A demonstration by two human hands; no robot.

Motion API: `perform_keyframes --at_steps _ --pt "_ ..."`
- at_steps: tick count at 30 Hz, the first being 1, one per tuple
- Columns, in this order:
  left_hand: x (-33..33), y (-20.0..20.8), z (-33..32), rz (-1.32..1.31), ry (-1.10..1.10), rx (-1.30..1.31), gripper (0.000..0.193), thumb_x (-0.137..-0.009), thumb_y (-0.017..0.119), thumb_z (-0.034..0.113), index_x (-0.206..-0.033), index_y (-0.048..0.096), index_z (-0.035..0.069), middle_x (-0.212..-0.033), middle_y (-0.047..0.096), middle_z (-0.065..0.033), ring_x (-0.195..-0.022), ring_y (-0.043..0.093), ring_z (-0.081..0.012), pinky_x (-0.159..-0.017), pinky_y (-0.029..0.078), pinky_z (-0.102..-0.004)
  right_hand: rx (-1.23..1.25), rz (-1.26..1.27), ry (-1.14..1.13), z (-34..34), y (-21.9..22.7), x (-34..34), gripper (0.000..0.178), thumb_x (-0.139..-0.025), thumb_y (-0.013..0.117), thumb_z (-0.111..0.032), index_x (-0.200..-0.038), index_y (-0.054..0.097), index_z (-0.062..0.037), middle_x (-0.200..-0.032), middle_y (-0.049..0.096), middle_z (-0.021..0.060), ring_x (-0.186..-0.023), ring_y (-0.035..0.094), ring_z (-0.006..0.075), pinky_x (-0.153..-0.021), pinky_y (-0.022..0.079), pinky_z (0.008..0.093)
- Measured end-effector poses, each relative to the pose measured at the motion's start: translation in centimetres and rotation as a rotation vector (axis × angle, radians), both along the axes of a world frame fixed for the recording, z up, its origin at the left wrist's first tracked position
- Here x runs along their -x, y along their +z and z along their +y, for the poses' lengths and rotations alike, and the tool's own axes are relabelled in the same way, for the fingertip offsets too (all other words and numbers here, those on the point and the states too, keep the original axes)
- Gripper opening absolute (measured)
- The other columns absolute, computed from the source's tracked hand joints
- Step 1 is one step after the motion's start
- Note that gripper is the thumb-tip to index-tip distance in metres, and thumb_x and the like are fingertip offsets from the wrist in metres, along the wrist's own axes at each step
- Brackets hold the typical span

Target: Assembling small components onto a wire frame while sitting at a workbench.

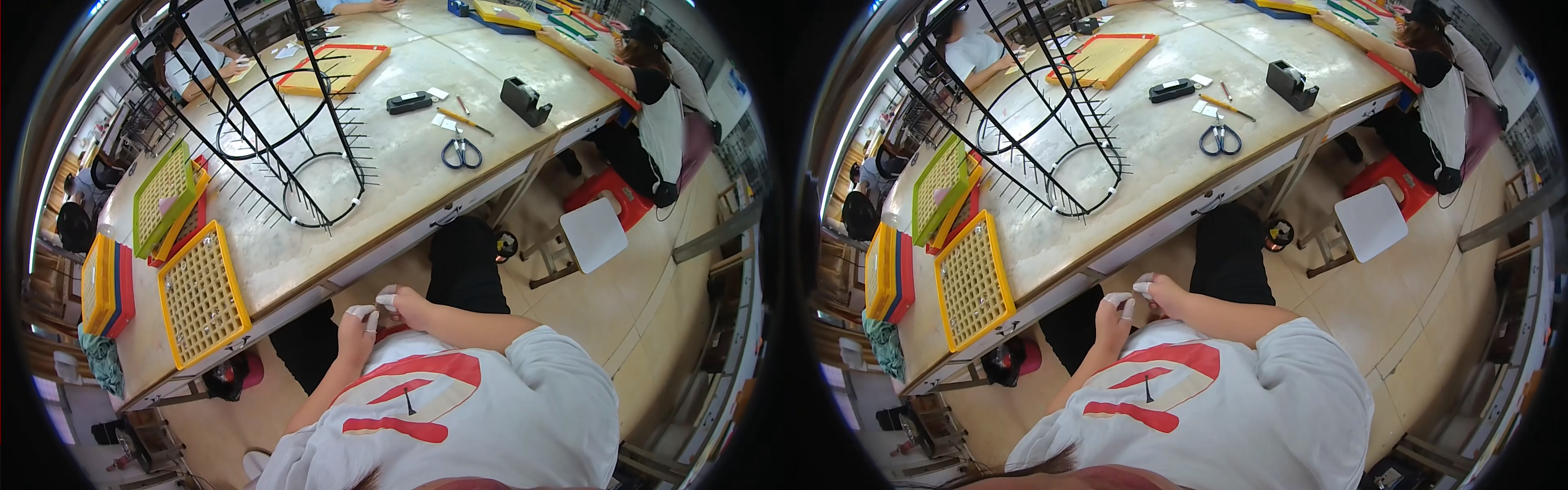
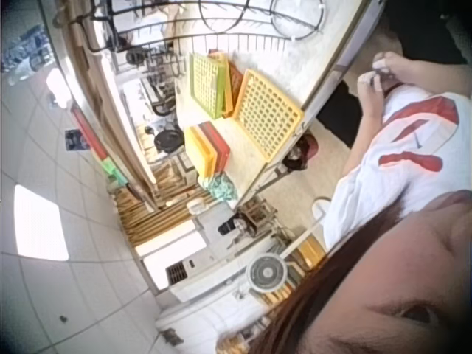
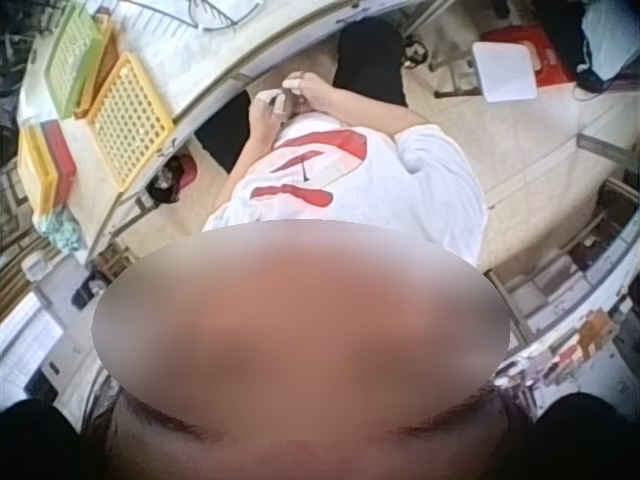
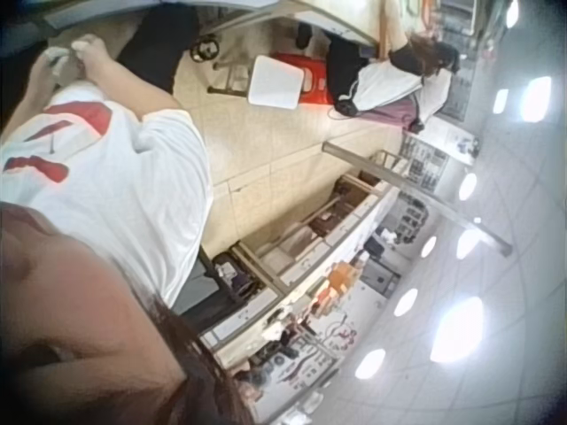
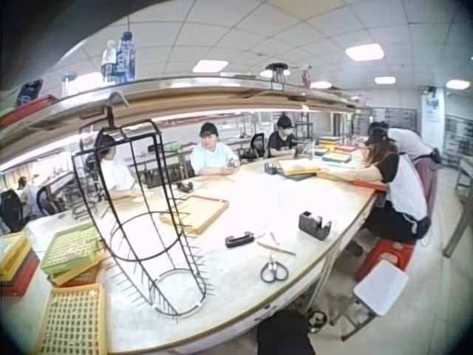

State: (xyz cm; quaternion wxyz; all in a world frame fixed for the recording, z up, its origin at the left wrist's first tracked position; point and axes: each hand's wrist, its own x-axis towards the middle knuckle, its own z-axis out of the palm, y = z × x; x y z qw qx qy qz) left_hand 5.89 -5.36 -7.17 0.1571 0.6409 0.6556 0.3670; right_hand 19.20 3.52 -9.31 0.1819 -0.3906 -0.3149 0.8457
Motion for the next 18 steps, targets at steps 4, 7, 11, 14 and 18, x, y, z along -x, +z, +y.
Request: perform_keyframes --at_steps 4,7,11,14,18 --pt "0.1 -1.0 0.1 -0.905 0.197 0.279 0.011 -0.087 0.055 0.014 -0.091 0.056 0.004 -0.082 0.059 -0.0049 -0.071 0.057 -0.0130 -0.060 0.048 -0.0260 -0.121 -0.048 0.084 -0.1 -0.8 0.1 0.008 -0.083 0.058 -0.014 -0.087 0.057 -0.0069 -0.067 0.049 -0.0012 -0.058 0.041 0.0067 -0.050 0.035 0.0215" --pt "0.6 -1.2 0.0 -1.491 0.308 0.475 0.008 -0.088 0.052 0.013 -0.090 0.053 0.006 -0.080 0.058 -0.0048 -0.068 0.056 -0.0140 -0.062 0.049 -0.0260 -0.401 0.120 0.003 -0.9 -1.3 0.7 0.007 -0.083 0.059 -0.010 -0.088 0.058 -0.0055 -0.068 0.051 -0.0015 -0.060 0.043 0.0052 -0.051 0.036 0.0209" --pt "1.1 -1.7 0.0 -1.652 0.324 0.576 0.009 -0.088 0.050 0.015 -0.091 0.051 0.007 -0.078 0.057 -0.0047 -0.064 0.055 -0.0135 -0.056 0.049 -0.0247 -0.606 0.086 0.188 -1.0 0.3 0.3 0.006 -0.084 0.059 -0.009 -0.089 0.058 -0.0060 -0.070 0.053 -0.0023 -0.061 0.045 0.0046 -0.054 0.037 0.0197" --pt "1.4 -2.0 0.0 -1.702 0.251 0.611 0.008 -0.087 0.050 0.014 -0.091 0.051 0.007 -0.078 0.057 -0.0055 -0.064 0.055 -0.0136 -0.053 0.048 -0.0237 -0.744 0.062 0.247 -0.8 0.0 0.3 0.007 -0.083 0.060 -0.009 -0.089 0.058 -0.0058 -0.068 0.052 -0.0025 -0.061 0.044 0.0046 -0.054 0.037 0.0200" --pt "1.8 -2.1 -0.2 -1.667 0.231 0.614 0.011 -0.087 0.050 0.014 -0.094 0.051 0.006 -0.081 0.058 -0.0061 -0.068 0.056 -0.0145 -0.058 0.049 -0.0247 -0.749 0.073 0.232 -0.8 0.6 0.1 0.008 -0.083 0.060 -0.009 -0.089 0.057 -0.0061 -0.067 0.050 -0.0022 -0.061 0.043 0.0055 -0.054 0.037 0.0205"
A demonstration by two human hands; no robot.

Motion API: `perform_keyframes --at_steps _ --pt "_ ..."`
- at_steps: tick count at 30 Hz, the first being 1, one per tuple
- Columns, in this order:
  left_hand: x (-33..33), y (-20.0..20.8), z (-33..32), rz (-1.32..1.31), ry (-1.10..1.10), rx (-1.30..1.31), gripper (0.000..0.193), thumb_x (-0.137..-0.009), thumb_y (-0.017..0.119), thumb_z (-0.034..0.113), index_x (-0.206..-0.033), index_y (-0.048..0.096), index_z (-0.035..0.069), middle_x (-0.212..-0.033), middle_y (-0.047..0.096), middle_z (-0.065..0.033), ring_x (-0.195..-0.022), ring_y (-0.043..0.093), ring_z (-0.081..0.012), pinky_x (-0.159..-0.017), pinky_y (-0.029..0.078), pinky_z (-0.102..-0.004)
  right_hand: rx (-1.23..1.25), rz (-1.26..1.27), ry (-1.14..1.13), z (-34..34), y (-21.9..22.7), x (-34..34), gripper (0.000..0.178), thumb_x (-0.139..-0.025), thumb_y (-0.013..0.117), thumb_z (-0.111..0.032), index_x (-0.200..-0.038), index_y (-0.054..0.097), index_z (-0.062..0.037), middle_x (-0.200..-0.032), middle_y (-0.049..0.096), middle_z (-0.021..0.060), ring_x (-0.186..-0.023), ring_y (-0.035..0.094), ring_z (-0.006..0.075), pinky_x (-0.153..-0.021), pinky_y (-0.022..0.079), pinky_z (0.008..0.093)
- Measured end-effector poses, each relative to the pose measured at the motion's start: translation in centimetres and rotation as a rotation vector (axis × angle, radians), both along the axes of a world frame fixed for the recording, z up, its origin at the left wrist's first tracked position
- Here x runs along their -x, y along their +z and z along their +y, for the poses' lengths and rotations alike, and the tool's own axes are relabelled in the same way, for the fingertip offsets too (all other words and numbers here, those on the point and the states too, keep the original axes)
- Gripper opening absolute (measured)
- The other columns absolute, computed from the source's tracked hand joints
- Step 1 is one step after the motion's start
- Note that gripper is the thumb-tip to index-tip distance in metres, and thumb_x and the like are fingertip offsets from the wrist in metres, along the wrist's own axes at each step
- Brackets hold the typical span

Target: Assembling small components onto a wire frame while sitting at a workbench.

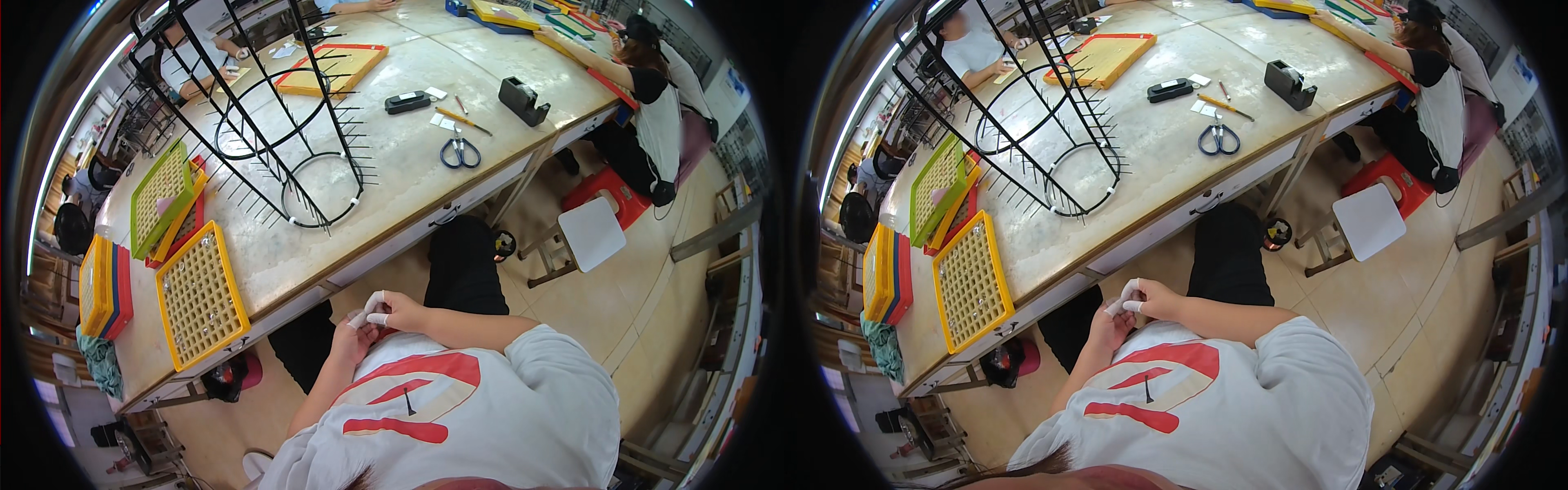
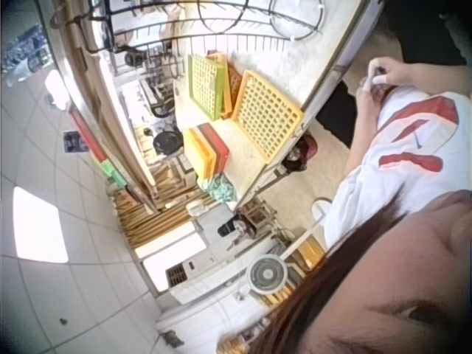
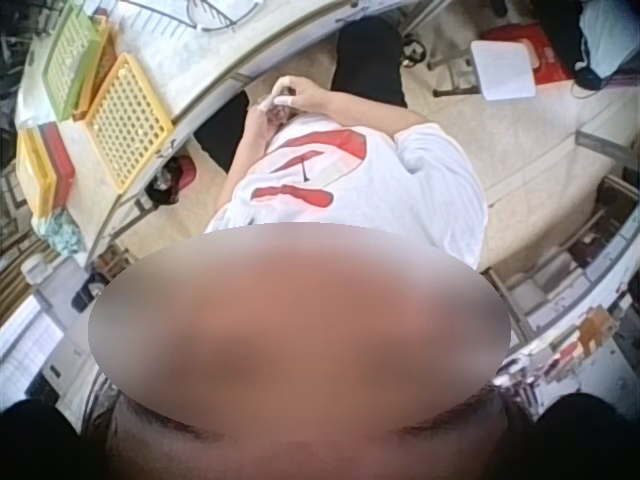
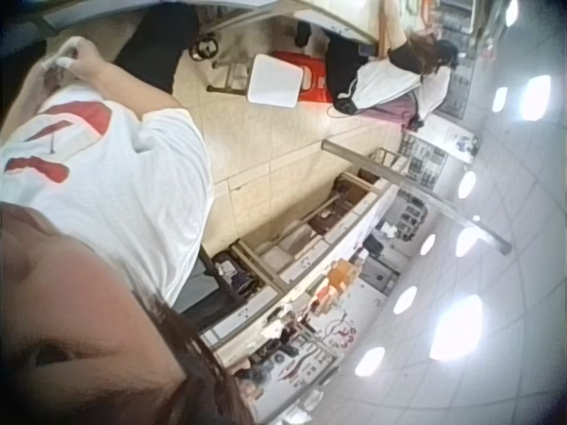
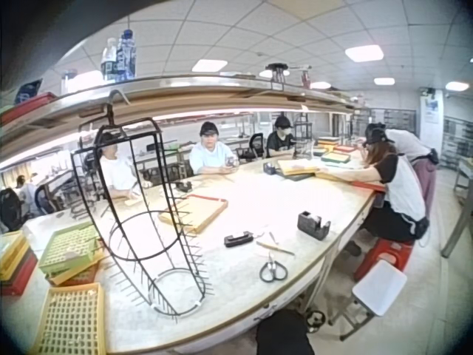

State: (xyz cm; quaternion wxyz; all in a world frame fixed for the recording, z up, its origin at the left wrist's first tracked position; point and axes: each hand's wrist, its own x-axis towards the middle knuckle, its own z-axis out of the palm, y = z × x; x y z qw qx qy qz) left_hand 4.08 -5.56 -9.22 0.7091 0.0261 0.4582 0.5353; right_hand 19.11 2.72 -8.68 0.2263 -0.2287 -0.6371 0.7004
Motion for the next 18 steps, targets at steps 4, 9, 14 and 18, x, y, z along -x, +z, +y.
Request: perform_keyframes --at_steps 4,9,14,18 --pt "0.0 1.3 -0.3 -0.072 0.023 -0.095 0.018 -0.088 0.049 0.017 -0.099 0.054 0.003 -0.086 0.059 -0.0070 -0.076 0.057 -0.0165 -0.068 0.049 -0.0276 -0.002 -0.018 -0.117 -0.1 -0.4 0.0 0.007 -0.082 0.059 -0.009 -0.086 0.055 -0.0061 -0.067 0.049 -0.0015 -0.061 0.044 0.0066 -0.054 0.038 0.0215" --pt "-0.8 1.5 -0.1 0.160 0.005 -0.029 0.019 -0.089 0.048 0.016 -0.099 0.056 0.002 -0.089 0.059 -0.0074 -0.080 0.056 -0.0166 -0.070 0.048 -0.0280 -0.085 -0.091 -0.143 0.0 -0.7 0.0 0.008 -0.080 0.059 -0.008 -0.085 0.054 -0.0048 -0.068 0.051 0.0007 -0.062 0.046 0.0083 -0.056 0.040 0.0237" --pt "-0.4 0.4 -0.2 0.206 0.037 -0.024 0.019 -0.088 0.048 0.010 -0.104 0.053 0.002 -0.092 0.057 -0.0062 -0.078 0.054 -0.0142 -0.067 0.047 -0.0261 -0.154 -0.160 -0.114 -0.1 0.4 -0.4 0.007 -0.083 0.057 -0.009 -0.088 0.055 -0.0041 -0.076 0.056 0.0031 -0.066 0.050 0.0097 -0.060 0.043 0.0236" --pt "-0.1 0.1 0.1 0.183 0.148 0.011 0.020 -0.084 0.052 0.006 -0.104 0.050 0.002 -0.090 0.055 -0.0082 -0.077 0.055 -0.0157 -0.064 0.049 -0.0252 -0.030 -0.021 -0.095 -0.4 0.3 0.0 0.011 -0.082 0.057 -0.009 -0.091 0.058 -0.0029 -0.078 0.058 0.0061 -0.070 0.053 0.0119 -0.064 0.045 0.0258"
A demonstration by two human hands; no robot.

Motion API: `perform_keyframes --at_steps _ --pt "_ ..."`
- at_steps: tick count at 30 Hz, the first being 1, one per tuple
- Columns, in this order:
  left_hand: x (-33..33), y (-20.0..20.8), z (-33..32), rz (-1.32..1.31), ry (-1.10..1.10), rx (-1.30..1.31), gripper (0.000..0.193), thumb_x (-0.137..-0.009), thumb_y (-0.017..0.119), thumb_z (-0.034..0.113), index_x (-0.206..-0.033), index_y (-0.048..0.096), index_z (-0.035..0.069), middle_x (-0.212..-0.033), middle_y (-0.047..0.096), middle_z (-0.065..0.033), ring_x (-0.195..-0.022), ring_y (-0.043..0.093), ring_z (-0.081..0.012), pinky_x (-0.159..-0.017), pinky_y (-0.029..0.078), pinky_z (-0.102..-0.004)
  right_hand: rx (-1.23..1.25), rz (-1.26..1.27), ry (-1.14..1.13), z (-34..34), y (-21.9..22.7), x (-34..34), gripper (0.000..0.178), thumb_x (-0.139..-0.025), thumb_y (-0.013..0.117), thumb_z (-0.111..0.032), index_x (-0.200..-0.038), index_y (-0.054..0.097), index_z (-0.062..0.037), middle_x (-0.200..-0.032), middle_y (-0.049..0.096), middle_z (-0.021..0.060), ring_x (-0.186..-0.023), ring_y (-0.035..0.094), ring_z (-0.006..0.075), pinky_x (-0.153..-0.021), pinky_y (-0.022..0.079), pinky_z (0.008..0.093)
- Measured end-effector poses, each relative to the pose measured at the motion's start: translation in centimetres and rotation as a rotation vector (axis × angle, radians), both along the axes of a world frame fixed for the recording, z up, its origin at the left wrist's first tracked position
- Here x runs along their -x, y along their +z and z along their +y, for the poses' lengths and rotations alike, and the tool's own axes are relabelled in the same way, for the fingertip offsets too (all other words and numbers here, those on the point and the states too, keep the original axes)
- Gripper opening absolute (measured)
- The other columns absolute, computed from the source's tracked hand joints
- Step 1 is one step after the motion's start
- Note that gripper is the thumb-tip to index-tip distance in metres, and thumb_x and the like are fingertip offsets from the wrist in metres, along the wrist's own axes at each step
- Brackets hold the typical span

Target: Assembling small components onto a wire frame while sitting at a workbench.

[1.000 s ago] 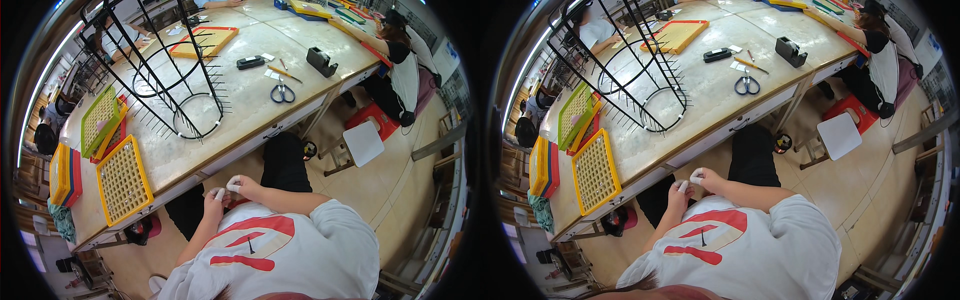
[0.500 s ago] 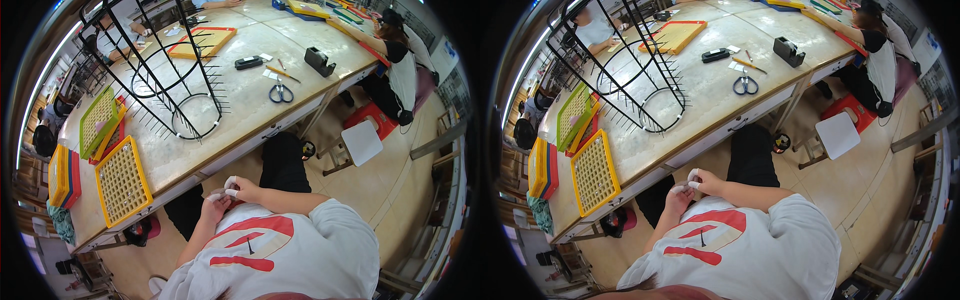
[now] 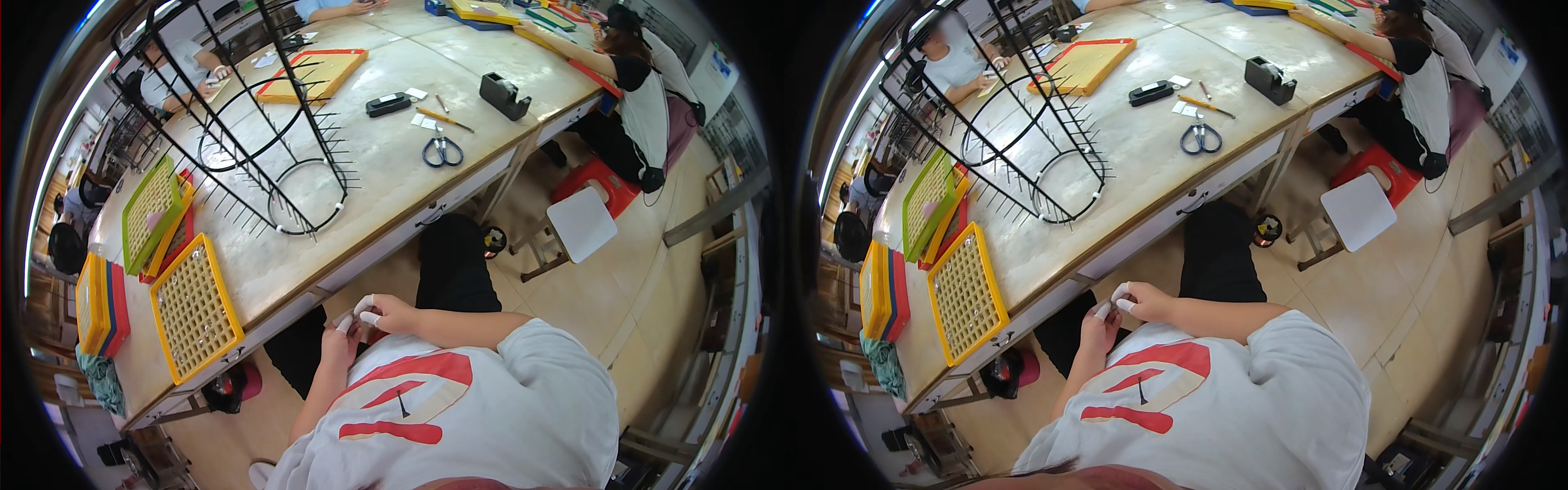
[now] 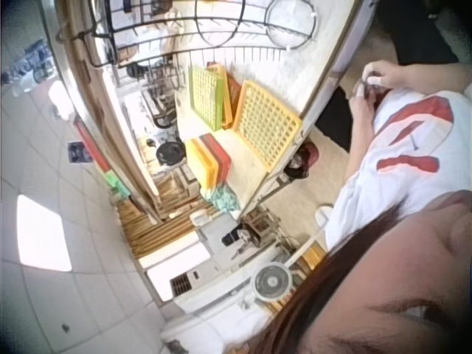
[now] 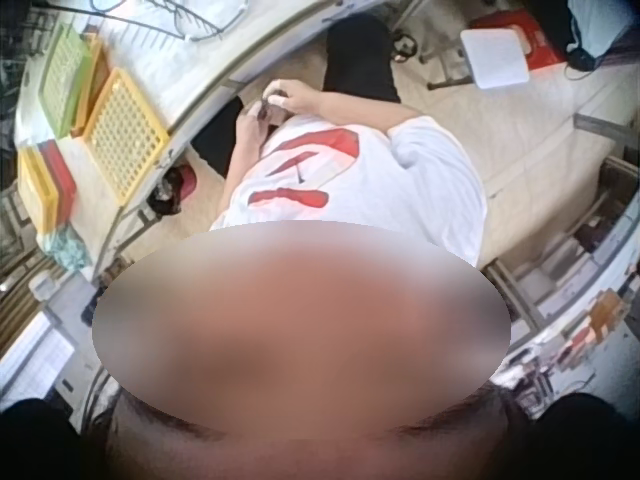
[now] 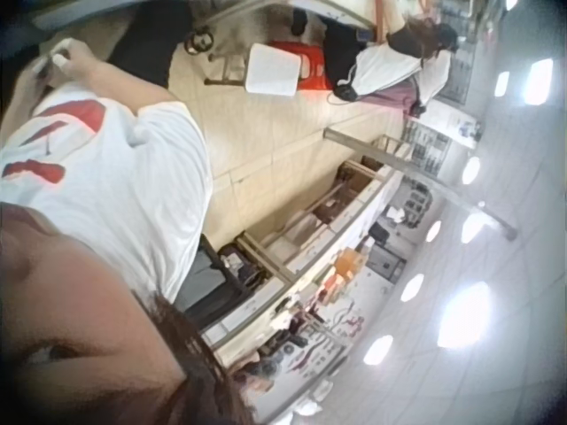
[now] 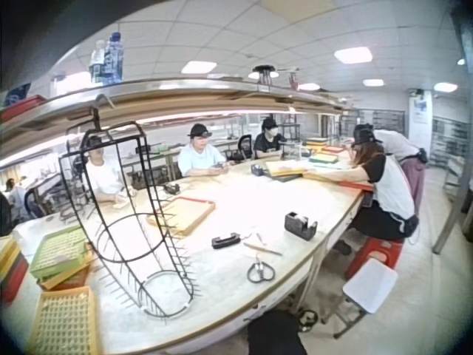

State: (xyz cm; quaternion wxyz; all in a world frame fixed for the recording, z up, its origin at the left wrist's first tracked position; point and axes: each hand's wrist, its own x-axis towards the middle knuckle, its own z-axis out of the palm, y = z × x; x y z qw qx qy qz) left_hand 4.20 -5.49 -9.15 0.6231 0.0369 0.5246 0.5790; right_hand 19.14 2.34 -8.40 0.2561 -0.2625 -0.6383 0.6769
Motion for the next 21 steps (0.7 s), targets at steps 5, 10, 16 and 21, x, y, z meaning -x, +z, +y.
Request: perform_keyframes --at_steps 5,10,16,21 --pt "-0.6 0.8 0.0 0.095 0.013 -0.031 0.026 -0.083 0.053 0.003 -0.108 0.047 0.009 -0.089 0.055 -0.0083 -0.075 0.055 -0.0148 -0.062 0.048 -0.0236 -0.091 0.033 -0.048 0.3 -0.4 0.0 0.015 -0.080 0.059 -0.009 -0.094 0.061 -0.0033 -0.079 0.058 0.0079 -0.073 0.054 0.0135 -0.066 0.045 0.0270" --pt "-0.1 -0.9 -0.1 0.077 0.011 -0.104 0.015 -0.084 0.053 0.002 -0.098 0.052 0.007 -0.083 0.058 -0.0068 -0.072 0.057 -0.0147 -0.062 0.049 -0.0241 -0.068 0.023 0.007 0.4 -0.4 -0.1 0.012 -0.081 0.059 -0.007 -0.093 0.062 -0.0055 -0.089 0.054 0.0061 -0.079 0.054 0.0143 -0.072 0.044 0.0252" --pt "-0.6 -0.2 0.0 0.064 -0.036 -0.139 0.010 -0.085 0.052 0.005 -0.094 0.057 0.005 -0.084 0.060 -0.0064 -0.073 0.058 -0.0134 -0.066 0.049 -0.0255 0.074 0.083 -0.009 0.4 -0.9 0.0 0.023 -0.078 0.061 -0.004 -0.101 0.056 -0.0057 -0.079 0.053 0.0023 -0.073 0.050 0.0099 -0.067 0.042 0.0233" --pt "-0.2 -1.0 -0.3 0.145 -0.236 -0.119 0.010 -0.085 0.054 0.007 -0.094 0.059 0.005 -0.085 0.060 -0.0056 -0.073 0.057 -0.0134 -0.067 0.049 -0.0265 0.019 -0.010 0.037 0.5 -1.8 0.0 0.027 -0.078 0.062 -0.005 -0.103 0.053 -0.0044 -0.076 0.050 0.0009 -0.071 0.047 0.0083 -0.065 0.041 0.0217"
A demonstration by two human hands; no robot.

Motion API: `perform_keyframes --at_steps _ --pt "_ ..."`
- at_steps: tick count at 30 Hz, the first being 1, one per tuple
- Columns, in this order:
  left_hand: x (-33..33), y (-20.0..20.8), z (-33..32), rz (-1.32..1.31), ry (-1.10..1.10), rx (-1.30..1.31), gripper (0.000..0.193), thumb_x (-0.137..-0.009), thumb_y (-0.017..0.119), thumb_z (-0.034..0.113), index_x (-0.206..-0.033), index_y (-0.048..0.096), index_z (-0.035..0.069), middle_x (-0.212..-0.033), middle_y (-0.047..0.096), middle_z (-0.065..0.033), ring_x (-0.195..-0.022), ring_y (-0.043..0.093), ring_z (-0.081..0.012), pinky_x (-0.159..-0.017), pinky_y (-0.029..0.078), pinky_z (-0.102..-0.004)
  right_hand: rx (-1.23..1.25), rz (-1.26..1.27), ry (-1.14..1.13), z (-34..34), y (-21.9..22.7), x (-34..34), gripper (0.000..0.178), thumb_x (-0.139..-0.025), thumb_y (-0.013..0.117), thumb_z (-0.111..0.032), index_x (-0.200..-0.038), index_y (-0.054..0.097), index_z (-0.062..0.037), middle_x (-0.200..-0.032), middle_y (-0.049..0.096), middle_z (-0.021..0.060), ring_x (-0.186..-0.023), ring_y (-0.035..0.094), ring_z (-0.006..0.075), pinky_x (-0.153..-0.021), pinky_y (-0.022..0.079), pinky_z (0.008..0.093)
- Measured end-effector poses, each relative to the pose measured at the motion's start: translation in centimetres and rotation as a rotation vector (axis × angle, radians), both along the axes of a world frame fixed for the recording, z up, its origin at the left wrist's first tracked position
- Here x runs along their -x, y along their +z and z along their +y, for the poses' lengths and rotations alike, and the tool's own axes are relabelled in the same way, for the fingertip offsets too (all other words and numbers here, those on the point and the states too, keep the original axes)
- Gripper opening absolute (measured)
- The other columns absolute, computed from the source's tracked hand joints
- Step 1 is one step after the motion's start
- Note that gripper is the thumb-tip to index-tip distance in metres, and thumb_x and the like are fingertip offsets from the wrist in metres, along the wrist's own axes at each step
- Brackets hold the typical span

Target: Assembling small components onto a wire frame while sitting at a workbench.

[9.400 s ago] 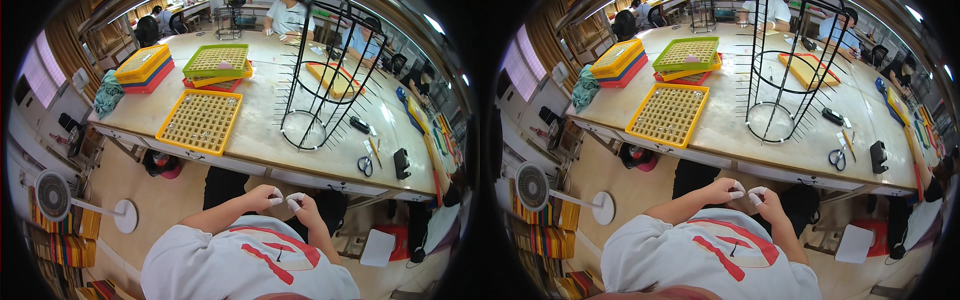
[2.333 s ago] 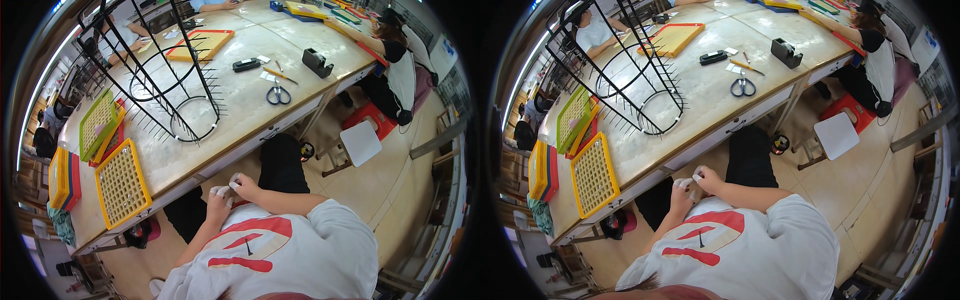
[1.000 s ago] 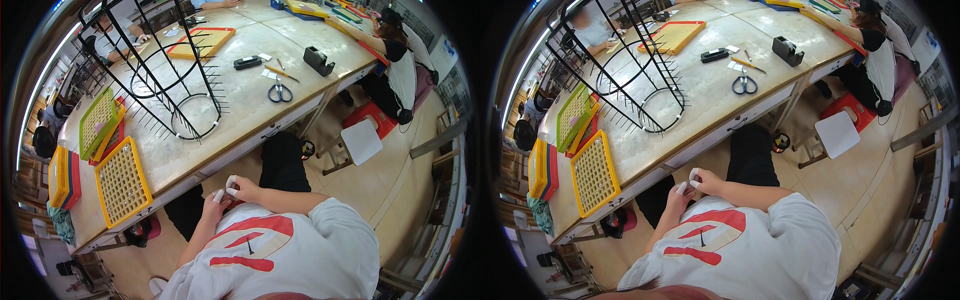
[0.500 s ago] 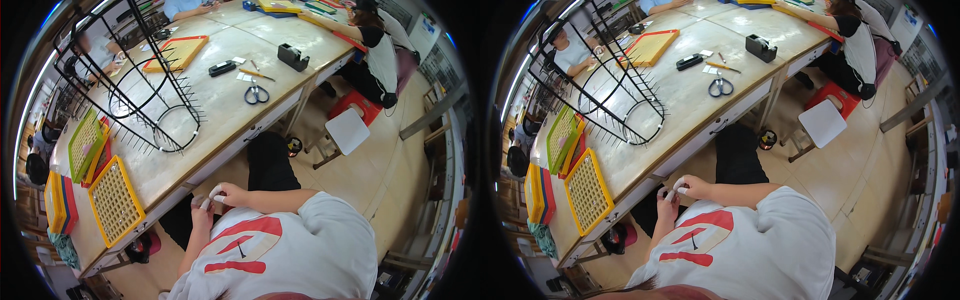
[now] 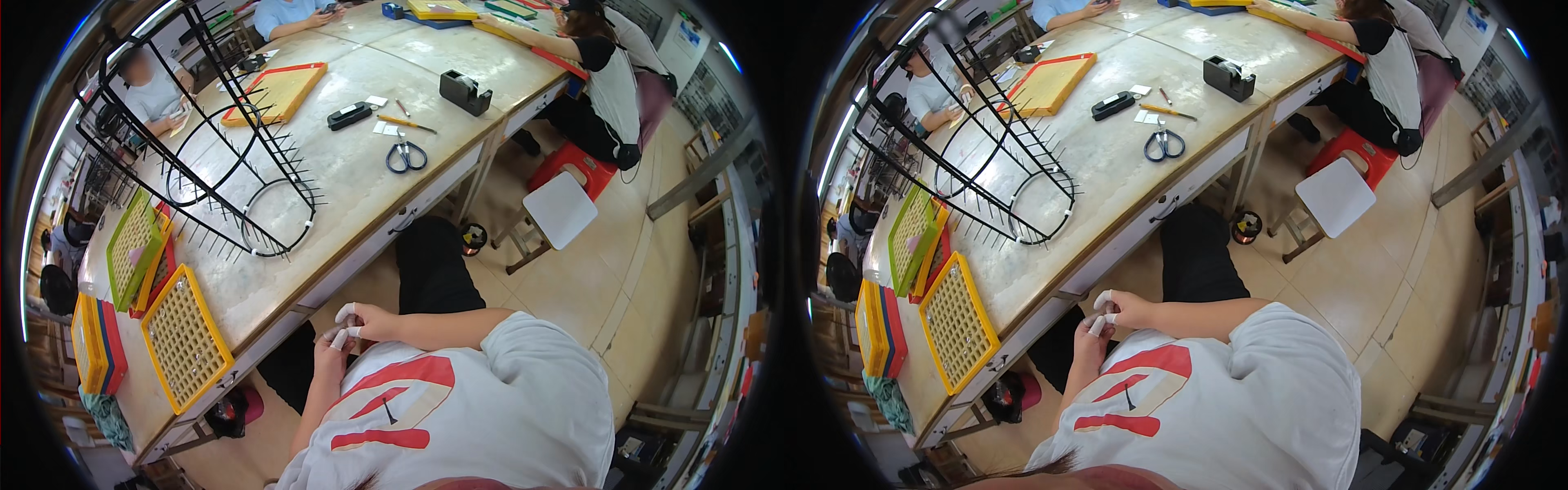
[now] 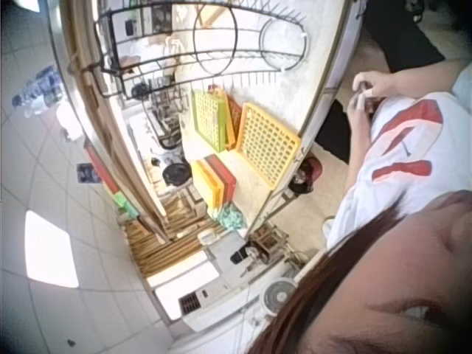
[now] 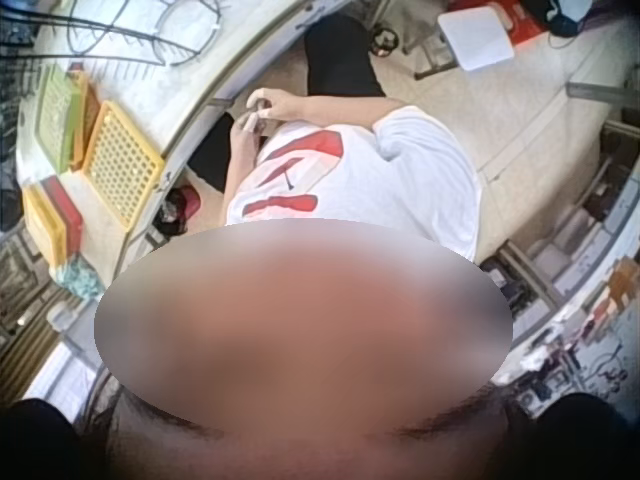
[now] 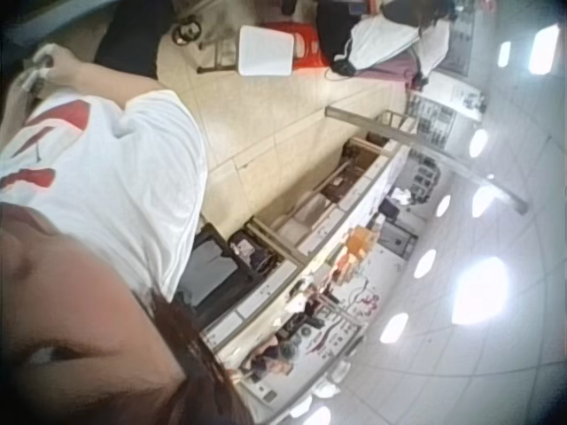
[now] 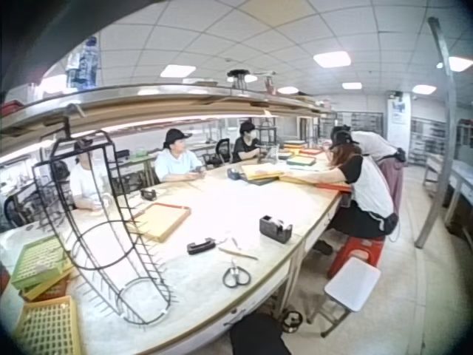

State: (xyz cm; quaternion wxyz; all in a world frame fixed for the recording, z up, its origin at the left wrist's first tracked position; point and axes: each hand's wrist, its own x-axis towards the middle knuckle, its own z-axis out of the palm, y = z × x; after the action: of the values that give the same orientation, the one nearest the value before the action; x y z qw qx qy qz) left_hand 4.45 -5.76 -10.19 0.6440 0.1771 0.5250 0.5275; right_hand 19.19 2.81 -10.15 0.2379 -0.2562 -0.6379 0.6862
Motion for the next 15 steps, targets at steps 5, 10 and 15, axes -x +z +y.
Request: perform_keyframes --at_steps 5,10,15 --pt "0.1 0.5 0.0 -0.306 0.124 0.101 0.009 -0.083 0.058 0.012 -0.091 0.057 0.007 -0.083 0.060 -0.0044 -0.072 0.057 -0.0146 -0.066 0.049 -0.0289 0.014 -0.016 0.003 -0.1 1.5 -0.2 0.027 -0.079 0.061 -0.006 -0.104 0.052 -0.0043 -0.079 0.051 0.0026 -0.073 0.049 0.0091 -0.065 0.042 0.0227" --pt "0.2 0.9 0.3 -0.305 0.216 0.126 0.013 -0.083 0.059 0.013 -0.092 0.054 0.007 -0.083 0.059 -0.0035 -0.071 0.056 -0.0148 -0.065 0.048 -0.0280 0.106 0.020 -0.062 0.1 -0.1 0.2 0.021 -0.080 0.061 -0.008 -0.099 0.053 -0.0032 -0.083 0.056 0.0045 -0.075 0.052 0.0107 -0.067 0.044 0.0245" --pt "0.5 0.5 0.2 -0.329 0.205 0.088 0.014 -0.083 0.059 0.014 -0.094 0.054 0.007 -0.082 0.058 -0.0030 -0.070 0.054 -0.0137 -0.063 0.047 -0.0255 0.194 0.059 -0.019 0.1 0.1 0.0 0.014 -0.080 0.060 -0.009 -0.092 0.055 -0.0027 -0.081 0.058 0.0046 -0.075 0.054 0.0122 -0.068 0.045 0.0261"
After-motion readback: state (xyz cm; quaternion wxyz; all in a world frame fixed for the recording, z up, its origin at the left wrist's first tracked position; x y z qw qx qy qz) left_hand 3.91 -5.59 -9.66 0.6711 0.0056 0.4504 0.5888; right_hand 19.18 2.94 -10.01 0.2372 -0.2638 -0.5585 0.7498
